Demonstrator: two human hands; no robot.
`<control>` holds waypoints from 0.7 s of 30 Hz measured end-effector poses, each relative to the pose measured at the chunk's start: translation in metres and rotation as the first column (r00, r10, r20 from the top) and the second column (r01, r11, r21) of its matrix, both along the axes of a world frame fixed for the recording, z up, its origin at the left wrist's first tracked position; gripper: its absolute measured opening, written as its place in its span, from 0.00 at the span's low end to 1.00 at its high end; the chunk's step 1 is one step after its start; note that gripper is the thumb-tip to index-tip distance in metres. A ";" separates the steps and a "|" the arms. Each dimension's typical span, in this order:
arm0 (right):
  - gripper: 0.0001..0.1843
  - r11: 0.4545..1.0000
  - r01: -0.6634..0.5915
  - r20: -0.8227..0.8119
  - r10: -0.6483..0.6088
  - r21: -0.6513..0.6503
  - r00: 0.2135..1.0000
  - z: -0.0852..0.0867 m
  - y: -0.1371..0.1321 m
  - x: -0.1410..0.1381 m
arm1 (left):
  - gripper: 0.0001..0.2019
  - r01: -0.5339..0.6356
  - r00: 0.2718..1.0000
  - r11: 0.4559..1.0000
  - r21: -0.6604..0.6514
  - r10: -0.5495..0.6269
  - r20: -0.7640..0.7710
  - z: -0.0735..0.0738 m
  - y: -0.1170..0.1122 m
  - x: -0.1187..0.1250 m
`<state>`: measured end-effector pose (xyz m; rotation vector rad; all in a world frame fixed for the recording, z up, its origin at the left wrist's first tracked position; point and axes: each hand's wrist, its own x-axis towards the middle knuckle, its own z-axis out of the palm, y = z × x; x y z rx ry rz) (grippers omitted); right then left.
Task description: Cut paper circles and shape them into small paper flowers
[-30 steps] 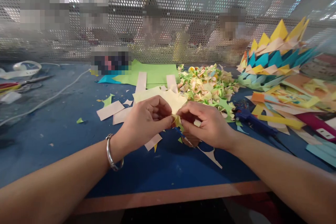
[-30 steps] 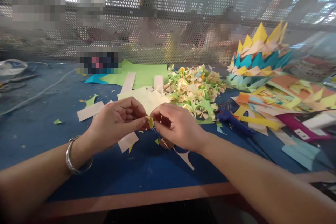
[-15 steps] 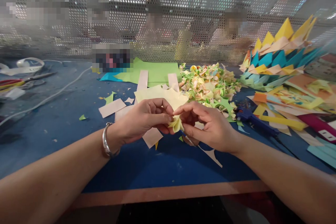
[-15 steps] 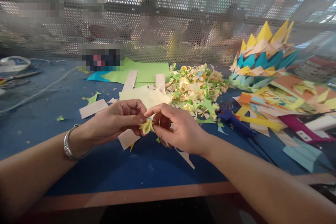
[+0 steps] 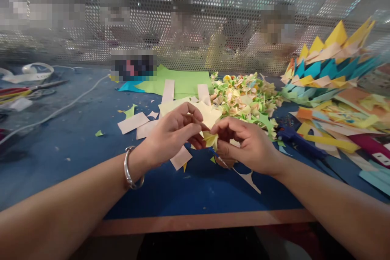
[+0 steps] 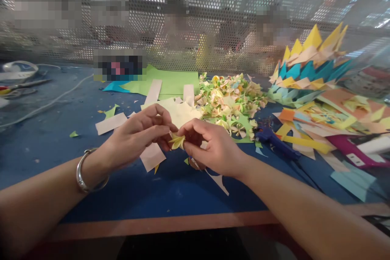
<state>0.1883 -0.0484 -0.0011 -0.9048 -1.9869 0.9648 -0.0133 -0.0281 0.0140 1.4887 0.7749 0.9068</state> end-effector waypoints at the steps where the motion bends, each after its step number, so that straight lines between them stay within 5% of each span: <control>1: 0.06 0.999 0.028 0.001 -0.028 0.030 1.000 0.000 0.000 0.001 | 0.06 -0.013 1.000 0.999 0.047 0.013 0.007 0.000 -0.001 -0.001; 6: 0.07 0.992 0.086 -0.007 -0.086 0.094 0.996 -0.004 0.003 0.003 | 0.04 -0.011 0.993 0.957 0.291 0.045 -0.108 0.000 -0.010 -0.005; 12: 0.07 0.986 0.087 0.013 -0.089 0.145 0.996 -0.005 0.007 0.004 | 0.04 0.008 0.960 0.817 0.577 0.155 -0.233 0.004 -0.018 -0.008; 21: 0.07 0.978 0.113 0.016 -0.118 0.178 0.993 -0.004 0.008 0.003 | 0.07 -0.001 0.918 0.776 0.631 0.251 -0.307 0.006 -0.023 -0.007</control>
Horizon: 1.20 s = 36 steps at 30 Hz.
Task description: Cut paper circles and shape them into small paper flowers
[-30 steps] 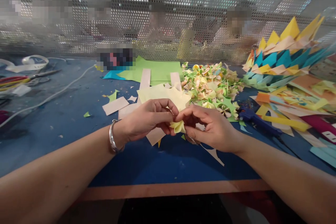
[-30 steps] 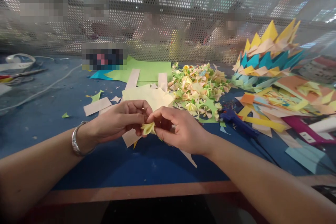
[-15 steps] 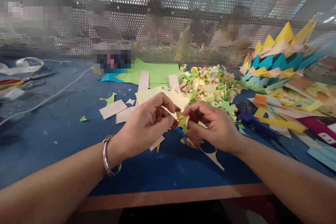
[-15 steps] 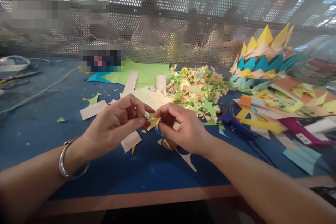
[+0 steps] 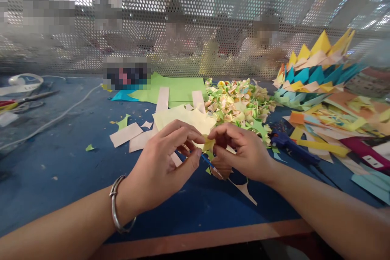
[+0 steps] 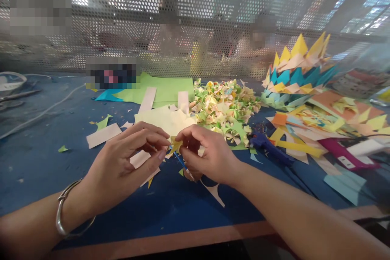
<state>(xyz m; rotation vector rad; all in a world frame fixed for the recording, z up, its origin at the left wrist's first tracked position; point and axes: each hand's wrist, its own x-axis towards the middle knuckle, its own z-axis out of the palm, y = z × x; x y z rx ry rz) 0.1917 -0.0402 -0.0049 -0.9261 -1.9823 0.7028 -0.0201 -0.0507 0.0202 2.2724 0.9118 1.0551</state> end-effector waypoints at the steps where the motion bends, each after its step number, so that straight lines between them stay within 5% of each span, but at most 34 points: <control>1: 0.07 1.000 0.003 0.001 -0.003 0.003 1.000 0.000 0.000 0.000 | 0.07 -0.002 1.000 1.000 -0.008 0.002 -0.006 0.000 0.000 0.000; 36: 0.07 0.999 0.040 0.076 -0.041 0.016 0.996 0.001 0.004 0.001 | 0.11 -0.065 0.985 0.994 0.085 0.077 -0.156 -0.007 0.002 -0.001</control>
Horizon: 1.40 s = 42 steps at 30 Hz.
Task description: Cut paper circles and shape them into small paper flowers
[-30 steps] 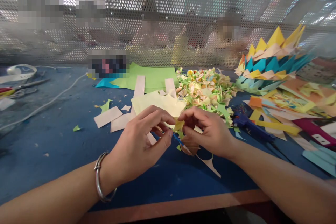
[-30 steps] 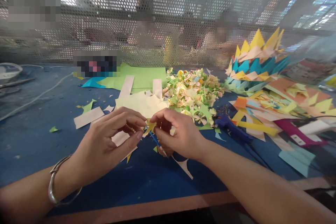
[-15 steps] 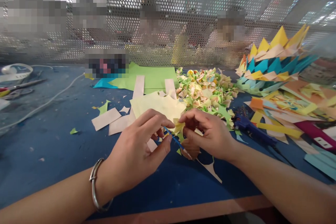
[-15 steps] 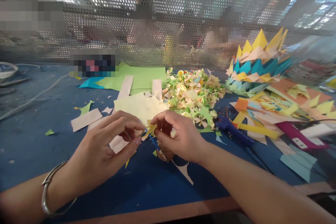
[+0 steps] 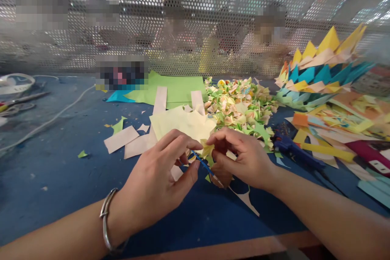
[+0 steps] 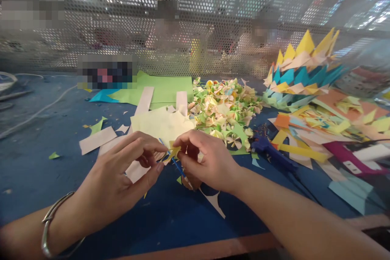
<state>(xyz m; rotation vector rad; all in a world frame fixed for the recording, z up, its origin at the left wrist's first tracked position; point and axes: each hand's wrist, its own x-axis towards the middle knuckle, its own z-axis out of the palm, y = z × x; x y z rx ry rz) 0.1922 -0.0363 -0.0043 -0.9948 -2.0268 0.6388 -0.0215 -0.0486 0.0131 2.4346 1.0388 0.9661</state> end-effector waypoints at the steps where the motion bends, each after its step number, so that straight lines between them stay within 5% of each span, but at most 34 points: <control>1: 0.07 1.000 0.001 0.000 -0.001 0.003 1.000 0.000 0.000 0.000 | 0.11 -0.002 1.000 1.000 0.002 0.002 -0.002 0.000 0.000 0.000; 42: 0.07 0.997 0.002 0.036 -0.005 0.082 0.999 0.001 0.001 -0.001 | 0.09 -0.016 1.000 1.000 0.025 0.016 0.005 -0.002 0.001 0.001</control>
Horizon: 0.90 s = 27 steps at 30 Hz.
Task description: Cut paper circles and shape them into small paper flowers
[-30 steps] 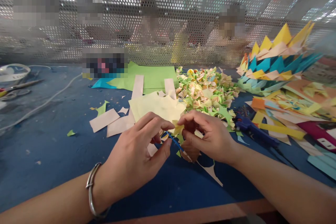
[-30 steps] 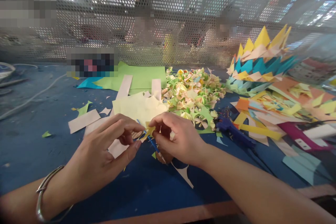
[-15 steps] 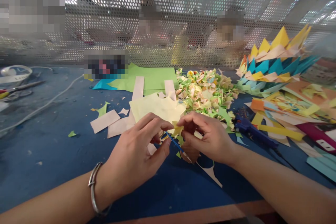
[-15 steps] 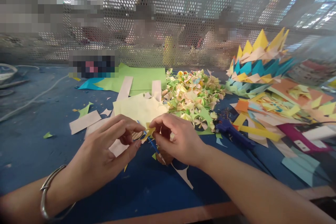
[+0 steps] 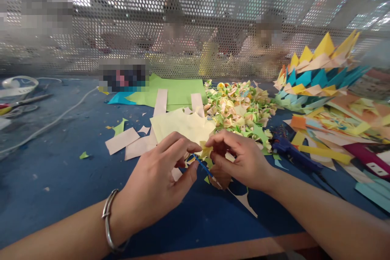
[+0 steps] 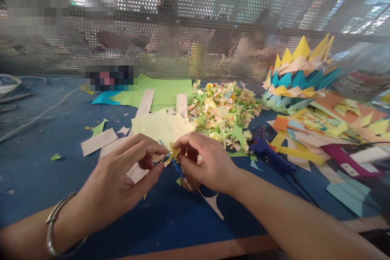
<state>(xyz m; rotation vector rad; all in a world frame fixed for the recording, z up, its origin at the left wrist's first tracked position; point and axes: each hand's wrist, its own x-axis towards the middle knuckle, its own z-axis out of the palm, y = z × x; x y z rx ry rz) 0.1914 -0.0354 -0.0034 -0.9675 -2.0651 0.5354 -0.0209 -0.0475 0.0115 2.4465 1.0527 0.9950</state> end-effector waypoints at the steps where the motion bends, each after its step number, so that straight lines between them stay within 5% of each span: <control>1: 0.07 1.000 0.001 0.004 -0.001 0.003 1.000 0.000 0.000 0.000 | 0.09 0.000 1.000 1.000 0.003 0.000 0.002 0.000 0.000 0.000; 14: 0.07 1.000 -0.001 0.020 0.001 0.014 1.000 0.000 0.000 0.001 | 0.08 -0.009 1.000 1.000 -0.017 0.009 -0.012 0.001 0.001 0.001; 27: 0.04 0.999 -0.026 0.047 0.025 0.027 0.999 0.002 0.000 -0.002 | 0.03 0.022 0.996 0.974 -0.226 -0.003 0.084 -0.001 0.006 0.005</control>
